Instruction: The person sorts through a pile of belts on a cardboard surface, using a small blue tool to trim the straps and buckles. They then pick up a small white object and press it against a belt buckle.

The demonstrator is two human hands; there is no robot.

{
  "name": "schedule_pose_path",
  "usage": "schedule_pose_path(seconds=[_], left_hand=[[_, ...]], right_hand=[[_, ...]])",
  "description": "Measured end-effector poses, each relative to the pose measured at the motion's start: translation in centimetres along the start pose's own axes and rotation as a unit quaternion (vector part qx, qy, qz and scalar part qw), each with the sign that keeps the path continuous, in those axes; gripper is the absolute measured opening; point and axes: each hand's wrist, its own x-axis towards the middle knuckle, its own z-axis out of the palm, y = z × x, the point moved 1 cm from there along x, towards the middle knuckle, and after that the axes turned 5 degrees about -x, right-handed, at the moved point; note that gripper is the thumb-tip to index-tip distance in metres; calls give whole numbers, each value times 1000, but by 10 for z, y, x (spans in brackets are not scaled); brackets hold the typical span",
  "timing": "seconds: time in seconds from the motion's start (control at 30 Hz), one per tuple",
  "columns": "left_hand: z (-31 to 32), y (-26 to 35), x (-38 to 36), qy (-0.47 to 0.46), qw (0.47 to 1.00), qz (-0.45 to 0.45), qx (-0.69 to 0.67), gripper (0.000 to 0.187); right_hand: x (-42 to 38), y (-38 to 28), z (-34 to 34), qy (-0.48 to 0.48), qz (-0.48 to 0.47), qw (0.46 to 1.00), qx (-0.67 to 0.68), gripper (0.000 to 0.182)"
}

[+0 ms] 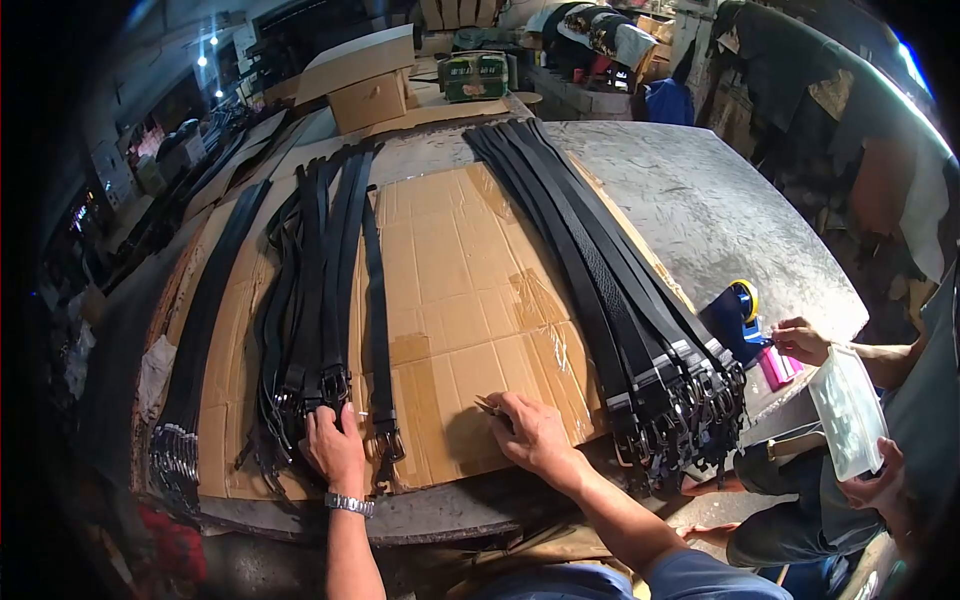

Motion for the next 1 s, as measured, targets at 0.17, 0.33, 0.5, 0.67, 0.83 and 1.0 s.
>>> schedule_pose_path(seconds=[0.17,0.33,0.5,0.67,0.83,1.0], left_hand=[[3,-3,0,8,1000,-4,10,33],[3,-2,-1,10,1000,-13,13,30],[-1,5,-2,10,999,-19,50,30],[2,2,-3,23,999,-22,9,26],[2,-3,-3,45,998,-19,46,25],[5,-3,-4,43,998,-24,40,29]], right_hand=[[0,1,1,-2,9,1000,-5,25],[-1,1,4,25,37,999,14,26],[11,-14,-7,-9,93,994,50,22],[21,-18,2,13,141,977,160,21],[14,25,25,-18,96,989,108,16],[27,-14,12,39,62,989,125,16]])
